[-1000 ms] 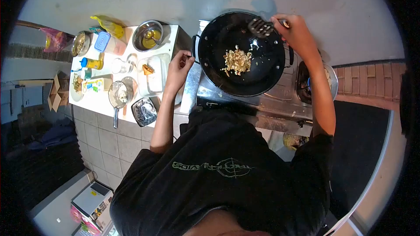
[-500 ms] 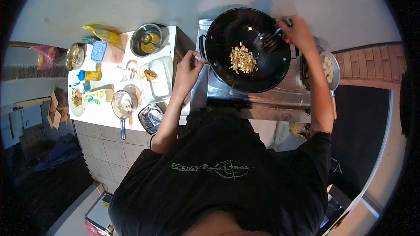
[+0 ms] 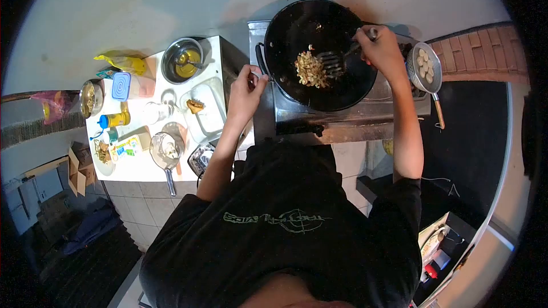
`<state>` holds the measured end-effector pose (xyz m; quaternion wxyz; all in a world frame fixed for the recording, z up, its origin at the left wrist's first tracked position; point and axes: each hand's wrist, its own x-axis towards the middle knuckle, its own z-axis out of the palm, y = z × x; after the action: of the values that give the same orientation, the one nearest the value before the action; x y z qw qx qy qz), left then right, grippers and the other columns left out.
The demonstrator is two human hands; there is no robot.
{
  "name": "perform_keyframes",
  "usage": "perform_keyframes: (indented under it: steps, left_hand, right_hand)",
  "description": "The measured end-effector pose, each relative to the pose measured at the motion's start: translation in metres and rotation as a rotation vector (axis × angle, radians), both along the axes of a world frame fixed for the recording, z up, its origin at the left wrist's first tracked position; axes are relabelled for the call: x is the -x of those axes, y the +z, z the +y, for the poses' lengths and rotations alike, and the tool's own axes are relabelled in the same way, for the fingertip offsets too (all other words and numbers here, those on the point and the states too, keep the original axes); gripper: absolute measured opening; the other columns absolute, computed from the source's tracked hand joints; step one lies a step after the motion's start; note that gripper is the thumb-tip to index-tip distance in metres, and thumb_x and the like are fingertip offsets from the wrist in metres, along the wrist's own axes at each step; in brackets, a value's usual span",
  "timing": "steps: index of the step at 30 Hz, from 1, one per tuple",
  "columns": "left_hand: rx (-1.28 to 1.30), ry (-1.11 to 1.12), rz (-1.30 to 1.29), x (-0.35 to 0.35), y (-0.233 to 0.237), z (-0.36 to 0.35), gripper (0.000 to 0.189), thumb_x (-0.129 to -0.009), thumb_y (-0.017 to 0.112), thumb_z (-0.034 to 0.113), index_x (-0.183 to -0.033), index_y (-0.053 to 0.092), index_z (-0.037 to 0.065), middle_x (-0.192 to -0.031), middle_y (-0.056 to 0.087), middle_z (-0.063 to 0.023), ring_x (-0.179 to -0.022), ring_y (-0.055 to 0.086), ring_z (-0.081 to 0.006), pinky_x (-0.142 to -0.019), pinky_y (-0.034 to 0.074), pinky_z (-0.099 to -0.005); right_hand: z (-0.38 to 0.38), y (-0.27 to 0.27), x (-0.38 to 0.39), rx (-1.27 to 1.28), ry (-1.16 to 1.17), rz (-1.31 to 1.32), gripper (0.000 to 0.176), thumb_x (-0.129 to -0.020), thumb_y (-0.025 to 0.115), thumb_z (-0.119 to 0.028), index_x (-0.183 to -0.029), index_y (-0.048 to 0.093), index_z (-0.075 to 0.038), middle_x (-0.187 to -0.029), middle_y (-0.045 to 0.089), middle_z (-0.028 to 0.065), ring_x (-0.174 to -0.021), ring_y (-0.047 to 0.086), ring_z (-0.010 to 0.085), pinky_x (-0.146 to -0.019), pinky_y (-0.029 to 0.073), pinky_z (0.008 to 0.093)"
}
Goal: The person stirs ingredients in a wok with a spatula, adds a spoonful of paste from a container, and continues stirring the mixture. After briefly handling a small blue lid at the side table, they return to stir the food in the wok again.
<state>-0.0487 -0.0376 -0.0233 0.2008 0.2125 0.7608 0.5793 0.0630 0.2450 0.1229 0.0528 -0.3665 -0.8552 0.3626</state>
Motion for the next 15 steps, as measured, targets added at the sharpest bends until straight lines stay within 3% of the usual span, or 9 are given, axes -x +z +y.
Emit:
perform_keyframes:
  steps: [1,3,6,8,10,15]
  left_hand:
    - [0.037,-0.003,0.011,0.0,0.006,0.0,0.021,-0.091,0.07,0.015,-0.103,0.059,0.001,-0.063,0.049,-0.0023,-0.057,0.045,-0.0096,-0.054,0.038,-0.0275]
    - [0.078,-0.014,0.013,-0.003,0.008,-0.003,0.02,-0.091,0.07,0.015,-0.102,0.06,0.001,-0.063,0.048,-0.0024,-0.057,0.045,-0.0097,-0.054,0.038,-0.0276]
    - [0.038,-0.006,0.035,0.0,0.006,-0.002,0.019,-0.091,0.07,0.015,-0.1,0.061,0.001,-0.063,0.047,-0.0031,-0.057,0.045,-0.0102,-0.054,0.038,-0.0282]
    - [0.069,-0.046,0.034,0.002,0.003,-0.005,0.016,-0.095,0.068,0.015,-0.101,0.06,0.003,-0.067,0.045,0.004,-0.062,0.041,-0.005,-0.056,0.035,-0.0224]
    - [0.074,-0.027,0.036,0.002,0.01,-0.008,0.016,-0.095,0.067,0.015,-0.101,0.061,0.003,-0.067,0.046,0.0038,-0.062,0.041,-0.0051,-0.056,0.035,-0.0226]
    - [0.083,0.045,0.08,-0.001,0.03,-0.026,0.014,-0.095,0.067,0.015,-0.101,0.062,0.003,-0.066,0.048,0.0029,-0.061,0.042,-0.0052,-0.055,0.034,-0.0232]
  right_hand:
    - [0.003,0.002,-0.001,-0.001,-0.002,-0.001,0.026,-0.088,0.064,-0.02,-0.084,0.067,0.006,-0.069,0.062,0.0265,-0.067,0.067,0.0415,-0.063,0.052,0.0417]
    - [0.013,0.007,-0.008,-0.322,0.019,0.153,0.028,-0.088,0.065,-0.022,-0.082,0.067,0.005,-0.067,0.063,0.025,-0.062,0.066,0.0397,-0.062,0.052,0.0404]
    - [0.018,0.006,-0.007,-0.486,0.008,0.014,0.03,-0.088,0.065,-0.024,-0.082,0.068,0.005,-0.066,0.063,0.0258,-0.062,0.066,0.0389,-0.062,0.052,0.0404]
    - [0.022,0.001,-0.002,-0.578,0.019,-0.001,0.03,-0.089,0.065,-0.025,-0.083,0.069,0.004,-0.065,0.063,0.025,-0.06,0.066,0.0362,-0.061,0.051,0.0404]
    - [0.008,0.004,-0.008,-0.112,0.018,-0.121,0.026,-0.097,0.06,-0.022,-0.096,0.072,0.001,-0.059,0.06,0.0071,-0.054,0.059,0.0105,-0.051,0.046,0.0278]
    - [-0.021,0.019,-0.062,0.159,-0.002,0.12,0.023,-0.098,0.055,-0.011,-0.108,0.07,0.003,-0.072,0.065,0.0078,-0.062,0.061,0.0108,-0.058,0.05,0.0271]
